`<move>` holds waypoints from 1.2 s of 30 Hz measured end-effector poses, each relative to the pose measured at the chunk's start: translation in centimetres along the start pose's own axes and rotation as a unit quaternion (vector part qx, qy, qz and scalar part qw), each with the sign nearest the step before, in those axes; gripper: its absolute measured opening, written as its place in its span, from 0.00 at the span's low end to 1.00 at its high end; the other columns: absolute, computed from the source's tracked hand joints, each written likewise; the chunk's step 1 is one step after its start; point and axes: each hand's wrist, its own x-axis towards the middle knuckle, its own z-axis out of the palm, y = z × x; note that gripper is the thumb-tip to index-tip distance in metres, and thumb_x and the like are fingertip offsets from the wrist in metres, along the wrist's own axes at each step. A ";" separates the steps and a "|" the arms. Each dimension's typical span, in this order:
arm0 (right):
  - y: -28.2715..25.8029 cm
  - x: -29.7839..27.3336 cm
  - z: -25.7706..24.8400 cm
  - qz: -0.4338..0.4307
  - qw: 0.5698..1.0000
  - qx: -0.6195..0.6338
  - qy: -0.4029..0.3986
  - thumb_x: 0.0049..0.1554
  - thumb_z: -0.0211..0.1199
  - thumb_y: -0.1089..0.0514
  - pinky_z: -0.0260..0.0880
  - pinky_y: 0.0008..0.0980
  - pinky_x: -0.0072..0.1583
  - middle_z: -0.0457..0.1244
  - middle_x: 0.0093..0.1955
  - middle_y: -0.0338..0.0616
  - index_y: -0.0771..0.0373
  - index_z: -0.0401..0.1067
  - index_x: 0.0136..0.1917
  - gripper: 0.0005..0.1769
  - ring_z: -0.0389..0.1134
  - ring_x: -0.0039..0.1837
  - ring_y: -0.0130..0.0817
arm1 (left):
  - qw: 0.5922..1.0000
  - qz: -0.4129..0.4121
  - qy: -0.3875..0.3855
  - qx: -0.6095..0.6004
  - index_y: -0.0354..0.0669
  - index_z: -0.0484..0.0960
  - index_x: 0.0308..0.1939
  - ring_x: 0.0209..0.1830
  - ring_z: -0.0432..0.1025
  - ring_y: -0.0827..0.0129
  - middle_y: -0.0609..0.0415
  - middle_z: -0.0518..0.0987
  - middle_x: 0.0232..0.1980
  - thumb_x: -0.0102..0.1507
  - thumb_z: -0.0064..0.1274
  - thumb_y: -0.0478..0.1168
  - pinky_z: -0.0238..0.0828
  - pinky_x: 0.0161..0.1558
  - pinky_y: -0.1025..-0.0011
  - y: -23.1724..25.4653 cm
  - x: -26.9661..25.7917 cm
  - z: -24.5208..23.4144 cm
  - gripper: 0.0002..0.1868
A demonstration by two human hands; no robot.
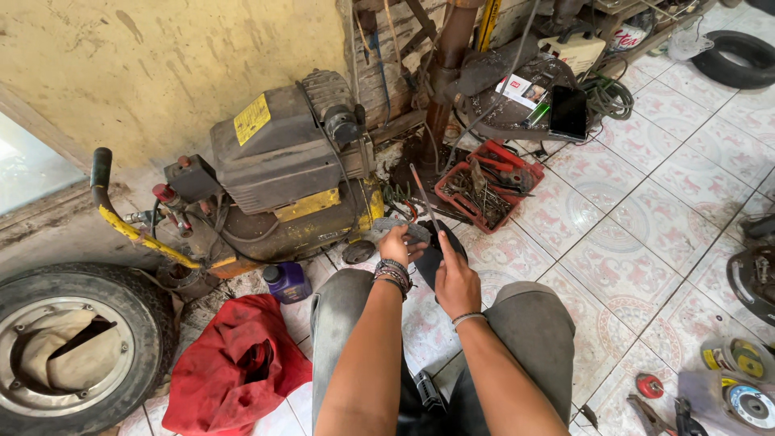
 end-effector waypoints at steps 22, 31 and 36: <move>-5.4 -0.9 -6.6 -0.007 0.997 0.013 -0.081 0.53 0.44 0.65 0.72 0.51 0.44 0.66 0.50 0.51 0.37 0.58 0.71 0.35 0.68 0.46 0.57 | 0.996 0.030 -0.063 -0.061 0.34 0.73 0.41 0.40 0.74 0.51 0.50 0.71 0.37 0.62 0.45 0.47 0.74 0.50 0.55 3.7 -5.7 0.6 0.17; -5.8 -1.7 -8.2 -0.036 0.995 0.033 -0.088 0.52 0.44 0.65 0.73 0.48 0.41 0.67 0.47 0.49 0.39 0.60 0.70 0.35 0.69 0.44 0.54 | 0.995 0.043 -0.058 -0.074 0.37 0.74 0.38 0.35 0.75 0.53 0.51 0.73 0.35 0.60 0.48 0.48 0.77 0.45 0.56 4.2 -6.7 0.2 0.15; -6.0 -2.0 -8.8 -0.043 0.993 0.031 -0.110 0.52 0.44 0.64 0.72 0.50 0.44 0.67 0.48 0.49 0.38 0.60 0.70 0.35 0.68 0.46 0.56 | 0.995 0.049 -0.049 -0.067 0.38 0.74 0.37 0.36 0.75 0.55 0.53 0.71 0.34 0.61 0.47 0.49 0.77 0.46 0.59 4.6 -7.0 -0.1 0.16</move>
